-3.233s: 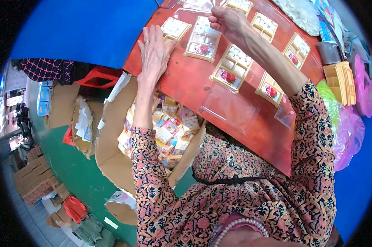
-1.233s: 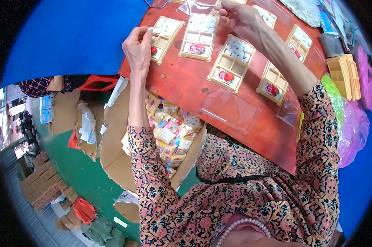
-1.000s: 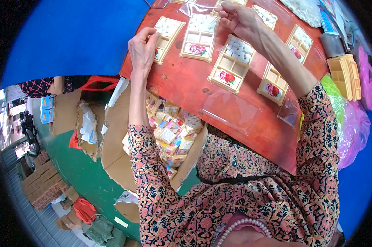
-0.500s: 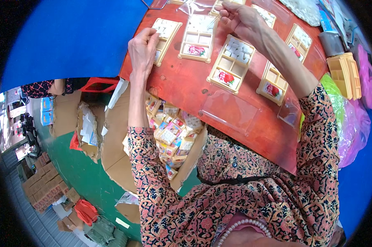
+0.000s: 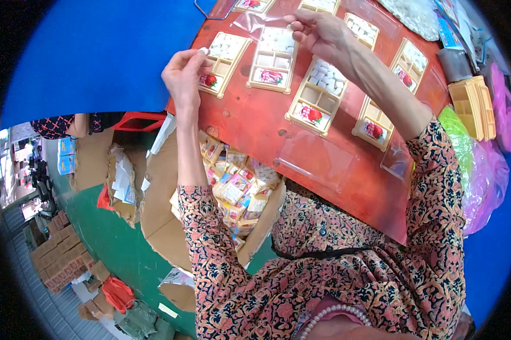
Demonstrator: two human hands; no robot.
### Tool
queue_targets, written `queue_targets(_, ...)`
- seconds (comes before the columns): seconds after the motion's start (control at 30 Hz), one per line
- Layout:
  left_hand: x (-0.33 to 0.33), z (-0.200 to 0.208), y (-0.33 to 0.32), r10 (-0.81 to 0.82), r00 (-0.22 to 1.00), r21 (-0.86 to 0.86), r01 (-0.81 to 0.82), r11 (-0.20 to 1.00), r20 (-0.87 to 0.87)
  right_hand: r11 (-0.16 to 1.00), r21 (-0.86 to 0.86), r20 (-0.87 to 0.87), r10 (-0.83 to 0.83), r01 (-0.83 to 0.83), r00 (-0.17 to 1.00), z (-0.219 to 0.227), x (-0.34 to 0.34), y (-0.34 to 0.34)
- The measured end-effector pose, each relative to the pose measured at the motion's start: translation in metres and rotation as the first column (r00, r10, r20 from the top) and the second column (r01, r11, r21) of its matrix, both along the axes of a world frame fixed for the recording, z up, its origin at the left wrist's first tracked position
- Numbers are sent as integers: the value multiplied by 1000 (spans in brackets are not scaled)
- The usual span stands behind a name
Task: Packaging small plastic parts into bags and arranging them into sorting trays.
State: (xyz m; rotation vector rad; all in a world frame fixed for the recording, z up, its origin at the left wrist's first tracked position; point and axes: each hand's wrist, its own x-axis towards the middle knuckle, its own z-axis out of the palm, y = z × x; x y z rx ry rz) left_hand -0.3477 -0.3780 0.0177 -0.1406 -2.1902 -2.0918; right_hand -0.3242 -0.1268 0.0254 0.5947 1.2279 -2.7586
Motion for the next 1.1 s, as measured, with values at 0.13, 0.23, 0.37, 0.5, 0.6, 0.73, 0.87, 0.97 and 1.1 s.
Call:
queue_targets(0.13, 12, 5, -27, -47, 970, 476, -75, 876, 239, 995, 70, 99, 58, -65, 993, 24, 8, -46)
queue_targets(0.23, 30, 6, -38, -72, 955, 497, -84, 863, 287, 988, 94, 118, 114, -125, 986, 22, 4, -71)
queue_targets(0.37, 50, 2, -55, -51, 951, 477, -105, 873, 304, 960, 228, 121, 138, -163, 983, 6, -4, -96)
queue_targets(0.5, 46, -8, -66, -34, 916, 425, -152, 892, 400, 956, 255, 203, 95, -146, 975, -8, -14, -117)
queue_targets(0.6, 41, -15, -60, 69, 953, 199, -131, 971, 294, 954, 263, 214, 90, -146, 973, -16, -17, -125)
queue_targets(0.73, 32, -20, -51, 125, 955, 63, -147, 987, 271, 924, 309, 230, 157, -225, 960, -21, -15, -127)
queue_targets(0.87, 27, -24, -41, 119, 963, -38, -114, 993, 241, 913, 334, 259, 151, -235, 954, -19, -14, -124)
queue_targets(0.97, 25, -26, -45, 128, 964, -34, -123, 992, 234, 870, 354, 298, 243, -344, 923, -10, -15, -119)
queue_targets(1.1, 25, -24, -50, 153, 963, -42, -147, 988, 222, 787, 326, 348, 415, -523, 841, -2, -14, -114)
